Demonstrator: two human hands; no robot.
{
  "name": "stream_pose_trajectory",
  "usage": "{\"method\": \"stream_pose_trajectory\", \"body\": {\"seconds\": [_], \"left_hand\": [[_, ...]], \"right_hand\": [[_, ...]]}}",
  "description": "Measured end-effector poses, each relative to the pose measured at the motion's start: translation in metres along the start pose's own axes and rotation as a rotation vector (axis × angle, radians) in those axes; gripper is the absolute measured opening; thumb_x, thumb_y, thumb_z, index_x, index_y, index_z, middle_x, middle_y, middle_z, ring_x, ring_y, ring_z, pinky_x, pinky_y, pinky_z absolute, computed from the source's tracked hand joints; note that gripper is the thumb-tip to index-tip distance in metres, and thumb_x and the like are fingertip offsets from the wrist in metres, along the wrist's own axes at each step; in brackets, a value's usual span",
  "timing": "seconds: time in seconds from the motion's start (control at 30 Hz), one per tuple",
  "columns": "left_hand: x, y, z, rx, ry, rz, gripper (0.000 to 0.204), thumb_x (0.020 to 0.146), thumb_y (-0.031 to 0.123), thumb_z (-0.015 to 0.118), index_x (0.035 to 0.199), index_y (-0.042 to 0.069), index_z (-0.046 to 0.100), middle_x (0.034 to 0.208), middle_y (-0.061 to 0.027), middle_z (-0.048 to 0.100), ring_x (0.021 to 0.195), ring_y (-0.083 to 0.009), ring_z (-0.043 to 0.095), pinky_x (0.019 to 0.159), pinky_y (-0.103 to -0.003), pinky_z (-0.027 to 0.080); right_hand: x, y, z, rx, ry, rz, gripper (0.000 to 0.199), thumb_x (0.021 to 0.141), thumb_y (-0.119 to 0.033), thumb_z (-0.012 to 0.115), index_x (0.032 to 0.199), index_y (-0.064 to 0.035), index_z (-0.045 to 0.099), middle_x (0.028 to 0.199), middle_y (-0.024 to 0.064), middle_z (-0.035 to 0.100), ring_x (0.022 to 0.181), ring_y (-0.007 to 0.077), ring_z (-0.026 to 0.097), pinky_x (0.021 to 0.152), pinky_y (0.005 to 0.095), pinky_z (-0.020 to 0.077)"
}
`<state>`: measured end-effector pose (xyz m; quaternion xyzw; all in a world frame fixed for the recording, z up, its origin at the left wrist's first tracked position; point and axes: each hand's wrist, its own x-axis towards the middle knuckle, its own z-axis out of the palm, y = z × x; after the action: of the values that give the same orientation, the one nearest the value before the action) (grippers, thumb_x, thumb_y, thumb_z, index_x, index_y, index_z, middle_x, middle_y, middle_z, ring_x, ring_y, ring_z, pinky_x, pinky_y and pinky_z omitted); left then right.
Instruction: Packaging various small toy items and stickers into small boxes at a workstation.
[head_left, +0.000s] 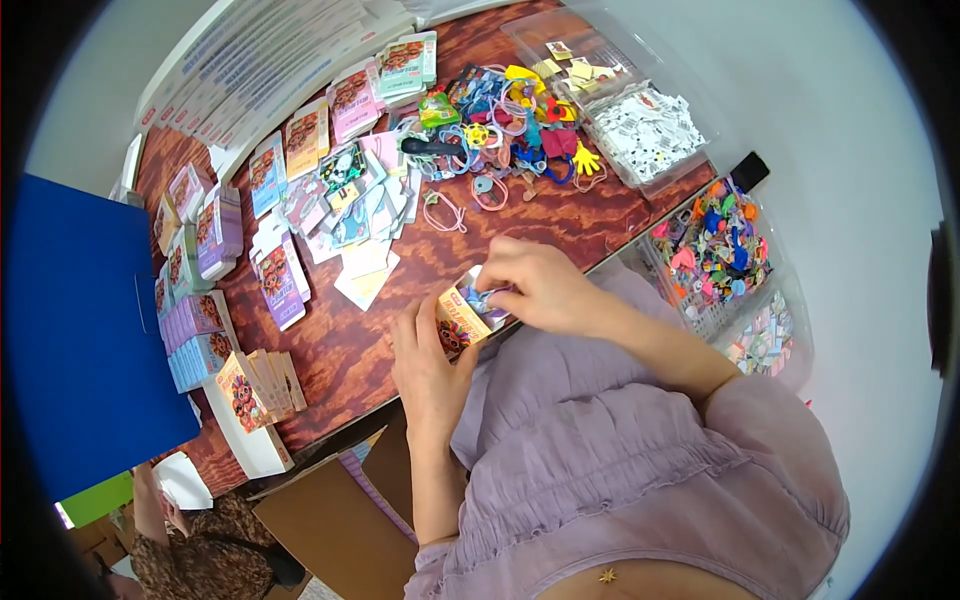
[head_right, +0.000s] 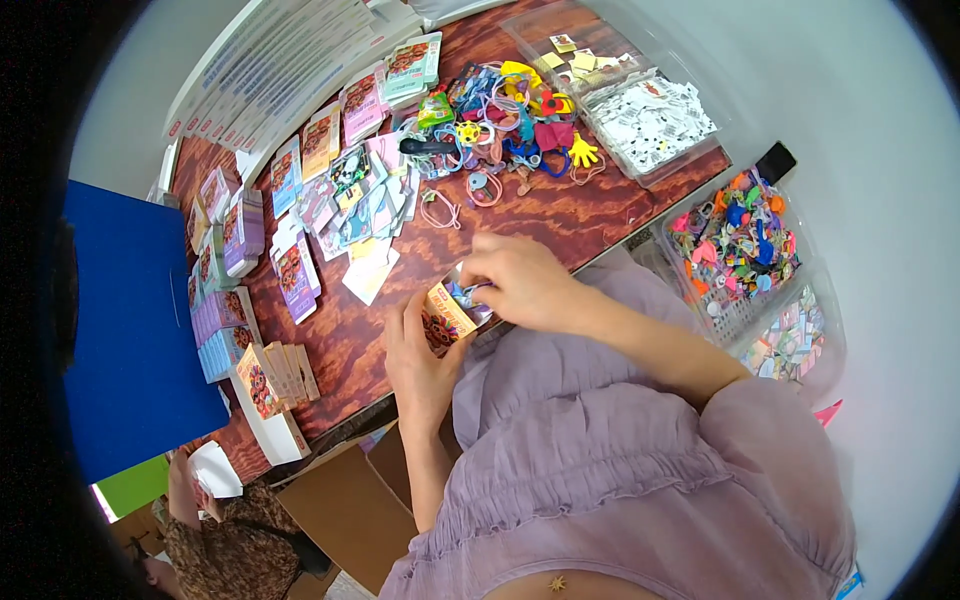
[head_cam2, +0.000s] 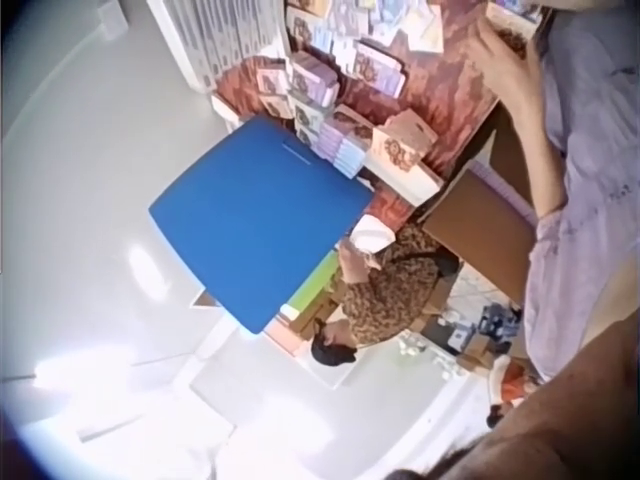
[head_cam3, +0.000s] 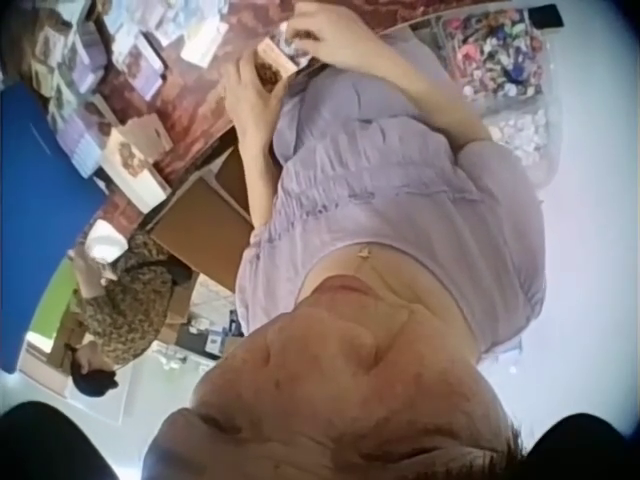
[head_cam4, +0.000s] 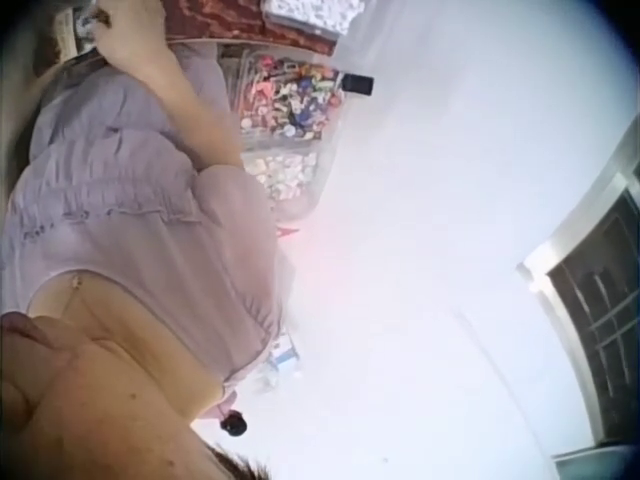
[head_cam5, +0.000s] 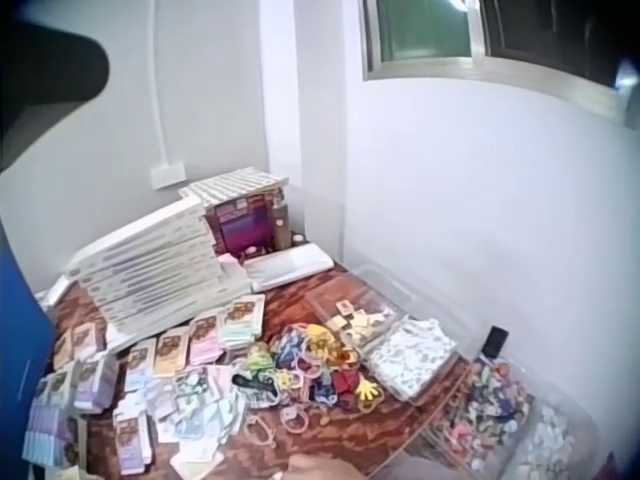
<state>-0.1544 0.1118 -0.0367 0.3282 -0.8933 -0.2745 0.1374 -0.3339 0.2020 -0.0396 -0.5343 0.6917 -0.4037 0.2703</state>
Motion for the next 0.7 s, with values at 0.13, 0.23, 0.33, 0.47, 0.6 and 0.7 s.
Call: {"method": "stream_pose_trajectory", "body": {"seconds": [0.13, 0.23, 0.33, 0.47, 0.6, 0.7], "left_hand": [[-0.001, -0.006, 0.007, -0.029, 0.05, -0.024, 0.074, 0.065, 0.009, 0.085, 0.131, 0.005, 0.051, 0.122, -0.0145, 0.055, 0.109, -0.0354, 0.057, 0.09, -0.043, 0.049], [-0.001, -0.008, 0.004, -0.026, 0.041, -0.027, 0.074, 0.064, 0.009, 0.085, 0.131, 0.004, 0.052, 0.122, -0.0146, 0.056, 0.109, -0.0352, 0.057, 0.089, -0.043, 0.049], [0.0, -0.01, -0.002, -0.06, -0.006, -0.006, 0.074, 0.064, 0.008, 0.085, 0.13, 0.004, 0.052, 0.121, -0.0146, 0.056, 0.11, -0.0343, 0.057, 0.089, -0.043, 0.049], [0.004, -0.003, 0.005, -0.15, -0.033, 0.051, 0.071, 0.064, 0.007, 0.085, 0.128, 0.005, 0.054, 0.118, -0.0142, 0.058, 0.109, -0.0328, 0.058, 0.089, -0.042, 0.049], [0.001, -0.001, -0.001, -0.177, -0.07, 0.027, 0.07, 0.068, 0.008, 0.084, 0.13, 0.003, 0.051, 0.125, -0.0169, 0.055, 0.114, -0.0367, 0.054, 0.094, -0.044, 0.047], [-0.001, -0.013, -0.004, -0.172, 0.003, -0.05, 0.067, 0.066, 0.008, 0.084, 0.125, 0.003, 0.052, 0.118, -0.0164, 0.058, 0.109, -0.0367, 0.057, 0.091, -0.043, 0.048]], "right_hand": [[0.003, -0.003, 0.023, -0.149, 0.208, -0.103, 0.011, 0.077, -0.009, 0.07, 0.088, -0.0059, 0.066, 0.085, 0.0064, 0.054, 0.086, 0.0274, 0.059, 0.072, 0.0405, 0.0461], [0.002, -0.004, 0.021, -0.353, 0.079, -0.158, 0.008, 0.078, -0.011, 0.07, 0.084, -0.0065, 0.067, 0.106, 0.0063, 0.06, 0.112, 0.0298, 0.055, 0.087, 0.0449, 0.0445], [0.001, 0.002, 0.019, -0.263, 0.118, -0.306, 0.007, 0.079, -0.011, 0.069, 0.083, -0.0064, 0.069, 0.134, 0.0082, 0.055, 0.136, 0.0335, 0.039, 0.101, 0.0523, 0.0366], [0.0, 0.004, 0.019, -0.174, 0.074, -0.242, 0.009, 0.081, -0.009, 0.067, 0.087, -0.0055, 0.072, 0.146, 0.0111, 0.048, 0.142, 0.0331, 0.033, 0.106, 0.054, 0.0333], [0.002, 0.018, 0.007, 0.143, -0.024, -0.146, 0.011, 0.083, -0.008, 0.067, 0.091, -0.0037, 0.073, 0.131, 0.0112, 0.06, 0.127, 0.0298, 0.051, 0.103, 0.0438, 0.04], [0.001, 0.023, -0.011, 0.17, 0.082, -0.047, 0.01, 0.089, -0.01, 0.066, 0.093, -0.0017, 0.071, 0.102, 0.0082, 0.068, 0.094, 0.0221, 0.064, 0.082, 0.0332, 0.0484]]}}
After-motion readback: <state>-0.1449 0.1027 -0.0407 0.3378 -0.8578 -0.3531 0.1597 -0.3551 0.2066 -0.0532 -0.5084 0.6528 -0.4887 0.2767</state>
